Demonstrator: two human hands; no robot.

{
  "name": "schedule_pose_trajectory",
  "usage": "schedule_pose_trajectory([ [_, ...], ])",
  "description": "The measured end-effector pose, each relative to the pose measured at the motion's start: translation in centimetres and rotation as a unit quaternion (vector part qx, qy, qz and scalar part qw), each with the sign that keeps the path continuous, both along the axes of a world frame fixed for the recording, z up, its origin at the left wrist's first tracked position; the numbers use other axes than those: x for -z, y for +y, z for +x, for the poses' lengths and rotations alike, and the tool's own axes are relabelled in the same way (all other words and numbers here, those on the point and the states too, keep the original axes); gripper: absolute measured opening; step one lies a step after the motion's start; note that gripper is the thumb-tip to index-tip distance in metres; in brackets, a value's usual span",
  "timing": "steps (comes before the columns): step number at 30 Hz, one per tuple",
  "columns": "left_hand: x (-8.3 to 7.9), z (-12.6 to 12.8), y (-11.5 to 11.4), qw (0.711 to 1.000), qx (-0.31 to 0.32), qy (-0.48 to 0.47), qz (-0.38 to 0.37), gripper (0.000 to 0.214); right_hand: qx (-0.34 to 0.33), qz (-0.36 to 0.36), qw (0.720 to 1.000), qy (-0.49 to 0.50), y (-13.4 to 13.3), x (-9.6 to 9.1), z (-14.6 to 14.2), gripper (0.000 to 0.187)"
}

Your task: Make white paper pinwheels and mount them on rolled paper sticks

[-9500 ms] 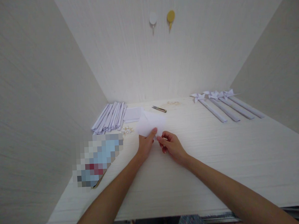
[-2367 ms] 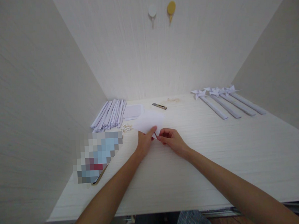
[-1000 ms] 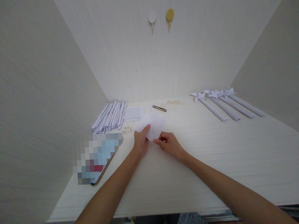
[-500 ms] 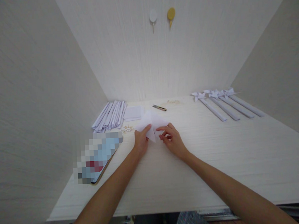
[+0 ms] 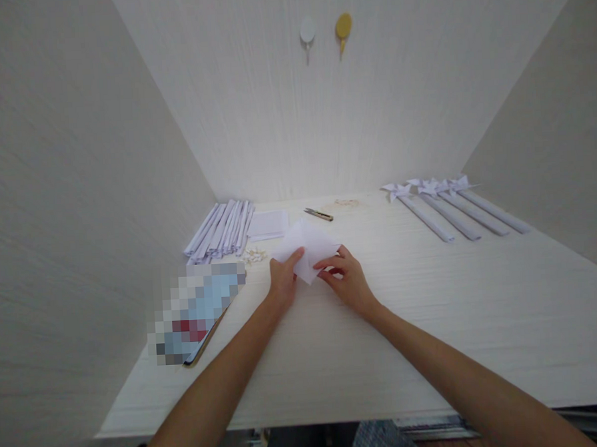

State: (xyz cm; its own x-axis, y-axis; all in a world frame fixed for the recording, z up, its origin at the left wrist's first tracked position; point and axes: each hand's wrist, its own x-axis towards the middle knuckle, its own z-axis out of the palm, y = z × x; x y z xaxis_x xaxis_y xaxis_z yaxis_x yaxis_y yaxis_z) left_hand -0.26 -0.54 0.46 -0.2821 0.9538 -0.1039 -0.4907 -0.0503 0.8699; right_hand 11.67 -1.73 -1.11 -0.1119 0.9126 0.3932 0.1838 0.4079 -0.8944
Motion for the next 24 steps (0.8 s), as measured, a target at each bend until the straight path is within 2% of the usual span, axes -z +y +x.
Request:
schedule_pose_trajectory([
  [3,0.24,-0.08,0.01,1.0,-0.004,0.027,-0.001,0.028,0.001,-0.02,1.0,0.018,-0.11,-0.15,-0.08,0.004],
  [12,0.68,-0.22,-0.08,0.997,0.037,0.07,0.012,0.028,0.033,-0.12,0.984,0.124,0.81,0.14,-0.04,0.019],
  [19,0.94,-0.17,-0.22,0.994,0.074,0.077,0.016,0.023,0.061,-0.138,0.982,0.114,0.72,0.11,0.01,0.022],
  [24,0.84,-0.05,-0.3,0.994,0.077,0.074,0.005,0.022,0.069,-0.143,0.982,0.102,0.82,0.25,0.05,0.02],
])
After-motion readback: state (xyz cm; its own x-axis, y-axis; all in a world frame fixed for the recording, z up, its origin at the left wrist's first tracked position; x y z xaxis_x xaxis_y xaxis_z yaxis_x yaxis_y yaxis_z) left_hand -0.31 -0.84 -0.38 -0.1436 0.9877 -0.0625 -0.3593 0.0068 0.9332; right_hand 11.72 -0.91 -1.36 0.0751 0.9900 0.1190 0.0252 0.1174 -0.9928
